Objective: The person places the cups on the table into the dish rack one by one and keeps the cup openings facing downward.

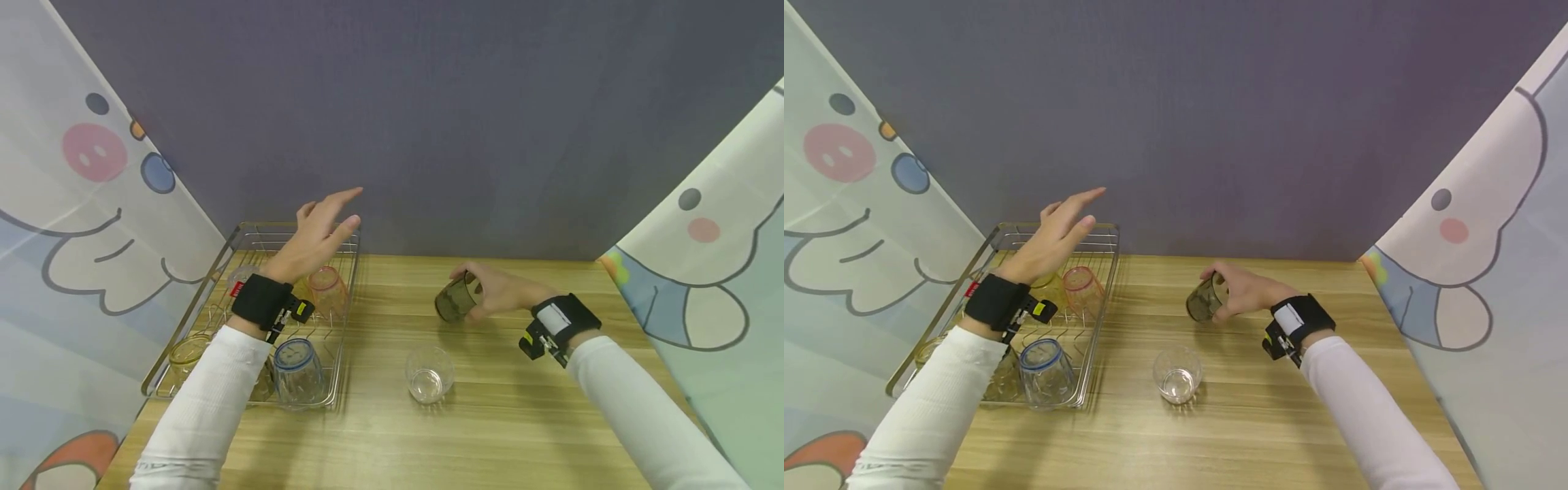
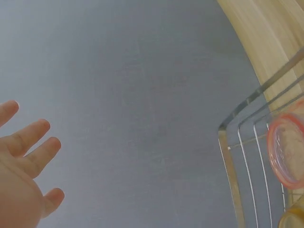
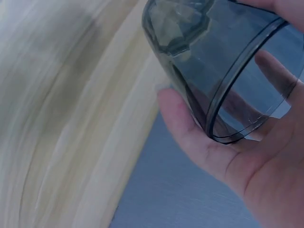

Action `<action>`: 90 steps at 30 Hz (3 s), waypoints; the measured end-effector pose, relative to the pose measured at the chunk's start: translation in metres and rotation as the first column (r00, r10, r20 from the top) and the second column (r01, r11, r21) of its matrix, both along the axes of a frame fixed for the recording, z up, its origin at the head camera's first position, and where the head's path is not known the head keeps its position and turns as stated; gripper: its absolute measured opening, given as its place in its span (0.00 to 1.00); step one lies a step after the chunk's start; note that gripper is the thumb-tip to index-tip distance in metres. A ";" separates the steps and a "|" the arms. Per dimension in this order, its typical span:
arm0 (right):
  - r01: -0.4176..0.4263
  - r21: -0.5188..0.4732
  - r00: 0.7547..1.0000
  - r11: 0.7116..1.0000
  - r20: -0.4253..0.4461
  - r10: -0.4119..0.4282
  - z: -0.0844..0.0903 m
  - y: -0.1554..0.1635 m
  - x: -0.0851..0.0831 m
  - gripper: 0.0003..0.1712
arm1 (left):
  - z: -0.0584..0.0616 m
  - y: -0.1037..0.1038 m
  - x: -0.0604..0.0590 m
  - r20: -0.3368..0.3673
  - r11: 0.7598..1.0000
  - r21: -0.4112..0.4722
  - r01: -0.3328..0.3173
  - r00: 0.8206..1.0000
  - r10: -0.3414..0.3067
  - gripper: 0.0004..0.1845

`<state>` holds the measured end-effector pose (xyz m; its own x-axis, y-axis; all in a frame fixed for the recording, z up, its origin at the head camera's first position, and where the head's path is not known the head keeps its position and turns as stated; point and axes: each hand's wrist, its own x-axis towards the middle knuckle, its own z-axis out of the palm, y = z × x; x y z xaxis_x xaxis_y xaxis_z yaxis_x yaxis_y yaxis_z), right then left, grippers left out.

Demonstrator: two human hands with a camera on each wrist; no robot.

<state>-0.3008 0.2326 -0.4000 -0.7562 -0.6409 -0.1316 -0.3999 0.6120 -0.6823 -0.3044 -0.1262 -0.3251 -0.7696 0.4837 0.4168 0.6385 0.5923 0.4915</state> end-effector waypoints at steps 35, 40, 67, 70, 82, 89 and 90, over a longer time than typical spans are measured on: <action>0.169 -0.260 0.976 0.951 0.176 -0.125 0.035 -0.018 0.006 0.47 | -0.033 0.071 0.011 -0.076 0.942 -0.334 0.039 0.995 -0.068 0.55; 0.170 -0.301 0.971 0.938 0.215 -0.107 0.036 -0.021 0.009 0.47 | -0.042 0.074 0.012 -0.070 0.929 -0.365 0.053 0.994 -0.084 0.55; 0.207 -0.449 0.952 0.869 0.298 -0.073 0.028 -0.040 0.012 0.42 | -0.081 0.101 0.015 0.121 0.952 0.295 0.080 0.985 -0.121 0.30; 0.209 -0.457 0.954 0.865 0.291 -0.077 0.029 -0.042 0.011 0.41 | -0.082 0.108 0.014 0.161 0.897 0.441 0.025 0.981 -0.106 0.26; 0.216 -0.453 0.953 0.865 0.292 -0.085 0.025 -0.048 0.010 0.43 | -0.076 0.119 0.012 0.518 0.669 0.696 -0.259 0.827 -0.219 0.28; 0.227 -0.447 0.949 0.866 0.301 -0.093 0.021 -0.050 0.010 0.43 | -0.080 0.124 0.012 0.572 0.602 0.721 -0.342 0.784 -0.241 0.23; 0.227 -0.446 0.949 0.866 0.302 -0.093 0.022 -0.050 0.011 0.43 | -0.080 0.125 0.012 0.568 0.599 0.724 -0.342 0.788 -0.237 0.22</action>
